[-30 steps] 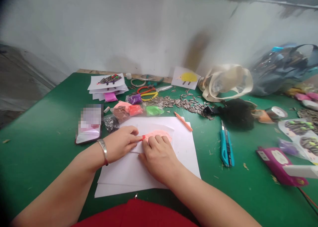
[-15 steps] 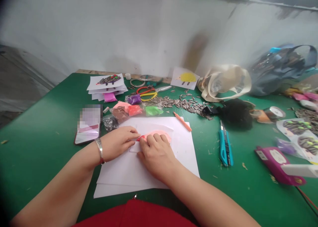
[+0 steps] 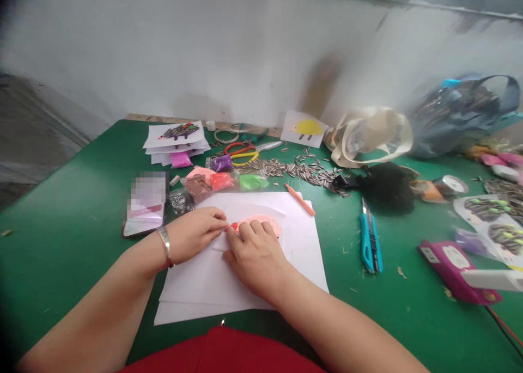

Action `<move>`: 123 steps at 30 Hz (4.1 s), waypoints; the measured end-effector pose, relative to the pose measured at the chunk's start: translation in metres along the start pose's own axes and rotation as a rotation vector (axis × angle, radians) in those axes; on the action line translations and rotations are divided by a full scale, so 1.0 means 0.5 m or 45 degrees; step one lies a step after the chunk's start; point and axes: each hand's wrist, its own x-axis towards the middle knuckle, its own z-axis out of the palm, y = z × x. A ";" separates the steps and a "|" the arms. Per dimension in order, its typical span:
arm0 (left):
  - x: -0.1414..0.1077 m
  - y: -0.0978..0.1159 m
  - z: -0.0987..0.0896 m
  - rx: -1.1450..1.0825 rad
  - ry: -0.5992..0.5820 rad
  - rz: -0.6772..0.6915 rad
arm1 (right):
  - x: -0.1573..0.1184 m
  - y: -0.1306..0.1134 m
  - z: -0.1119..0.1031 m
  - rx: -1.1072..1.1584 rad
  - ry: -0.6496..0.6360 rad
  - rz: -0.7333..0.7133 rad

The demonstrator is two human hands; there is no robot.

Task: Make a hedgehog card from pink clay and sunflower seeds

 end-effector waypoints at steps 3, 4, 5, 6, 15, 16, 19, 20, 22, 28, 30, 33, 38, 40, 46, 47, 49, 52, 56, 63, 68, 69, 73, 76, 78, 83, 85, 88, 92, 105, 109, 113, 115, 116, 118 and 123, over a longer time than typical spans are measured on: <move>0.000 -0.002 0.000 -0.009 -0.013 -0.009 | 0.000 -0.002 -0.002 -0.001 0.002 -0.004; 0.000 -0.002 0.000 -0.012 -0.014 -0.012 | 0.000 -0.003 -0.003 0.002 0.008 -0.011; 0.000 -0.002 0.000 -0.015 -0.013 -0.014 | 0.000 -0.004 -0.003 0.004 0.012 -0.020; 0.000 -0.002 0.000 -0.017 -0.010 -0.015 | 0.000 -0.005 -0.004 0.005 0.011 -0.027; 0.001 -0.001 0.001 0.013 -0.008 -0.040 | 0.007 -0.001 -0.003 -0.021 -0.030 -0.013; 0.001 -0.001 0.001 0.016 0.001 -0.039 | 0.007 -0.001 -0.003 -0.019 -0.023 -0.013; 0.000 -0.001 0.002 0.011 0.006 -0.037 | 0.007 -0.002 -0.003 -0.011 -0.007 -0.027; 0.000 0.000 0.003 0.010 0.007 -0.034 | 0.007 -0.002 -0.003 -0.011 -0.006 -0.031; 0.000 0.000 0.003 0.013 0.010 -0.033 | 0.008 -0.004 -0.003 -0.013 -0.019 -0.030; 0.000 0.002 -0.001 0.004 0.005 -0.037 | 0.008 -0.002 -0.005 -0.015 -0.053 0.008; 0.001 0.002 -0.002 -0.008 0.004 -0.039 | 0.007 -0.001 -0.007 -0.004 -0.043 0.004; 0.000 0.002 0.001 -0.028 0.019 -0.037 | 0.004 0.002 -0.011 0.014 -0.011 -0.013; -0.003 -0.002 0.010 -0.037 0.045 -0.009 | 0.001 0.006 -0.010 -0.004 -0.010 0.007; -0.002 -0.003 0.011 -0.022 0.044 -0.006 | 0.002 0.006 -0.009 -0.013 -0.028 0.008; -0.001 -0.001 0.009 -0.010 0.039 -0.004 | 0.001 0.008 -0.010 -0.022 -0.036 0.005; -0.001 -0.001 0.009 -0.013 0.042 -0.003 | 0.000 0.008 -0.011 -0.013 -0.036 0.007; -0.001 -0.001 0.008 -0.015 0.041 -0.009 | 0.000 0.009 -0.011 0.006 -0.023 0.002; 0.000 0.000 0.008 -0.023 0.048 -0.009 | -0.001 0.008 -0.010 0.017 0.016 -0.017; -0.001 0.002 0.006 -0.011 0.043 -0.007 | -0.001 0.010 -0.008 0.026 0.005 -0.019; -0.002 0.010 -0.006 -0.029 -0.001 -0.057 | 0.000 0.037 -0.013 0.190 0.163 0.048; 0.005 0.018 -0.007 -0.005 0.027 -0.086 | 0.002 0.050 -0.007 0.239 0.166 0.123; 0.007 0.020 -0.006 0.012 0.050 -0.095 | 0.002 0.051 -0.005 0.240 0.166 0.126; 0.015 0.033 0.009 0.135 0.145 -0.144 | 0.003 0.053 -0.005 0.248 0.158 0.141; 0.020 0.037 0.023 0.186 0.208 -0.181 | 0.003 0.052 -0.007 0.254 0.160 0.149; 0.023 0.038 0.030 0.203 0.235 -0.188 | 0.004 0.048 -0.008 0.252 0.166 0.147; 0.026 0.035 0.032 0.200 0.244 -0.192 | 0.010 0.048 -0.011 0.268 0.153 0.118; 0.024 0.033 0.024 0.176 0.221 -0.178 | 0.009 0.070 -0.020 0.272 0.173 0.138; 0.019 0.028 0.007 0.129 0.133 -0.135 | -0.003 0.125 -0.042 0.227 0.261 0.281; 0.016 0.017 -0.009 0.092 0.086 -0.100 | -0.033 0.183 -0.073 0.185 0.240 0.589; 0.025 -0.009 0.006 -0.018 0.124 -0.154 | -0.041 0.136 -0.089 0.361 -0.210 0.408; 0.024 -0.007 0.002 -0.028 0.139 -0.152 | -0.038 0.126 -0.069 0.251 -0.324 0.284; 0.024 -0.006 0.001 -0.012 0.181 -0.101 | -0.039 0.129 -0.060 0.214 -0.339 0.252; 0.023 -0.006 0.001 -0.009 0.189 -0.097 | -0.041 0.131 -0.061 0.230 -0.330 0.233; 0.023 -0.007 0.002 -0.007 0.191 -0.095 | -0.042 0.131 -0.063 0.228 -0.330 0.224; 0.024 -0.007 0.003 -0.001 0.190 -0.082 | -0.044 0.129 -0.067 0.199 -0.355 0.206; 0.026 -0.007 0.002 0.018 0.155 -0.074 | -0.040 0.110 -0.077 0.068 -0.480 0.225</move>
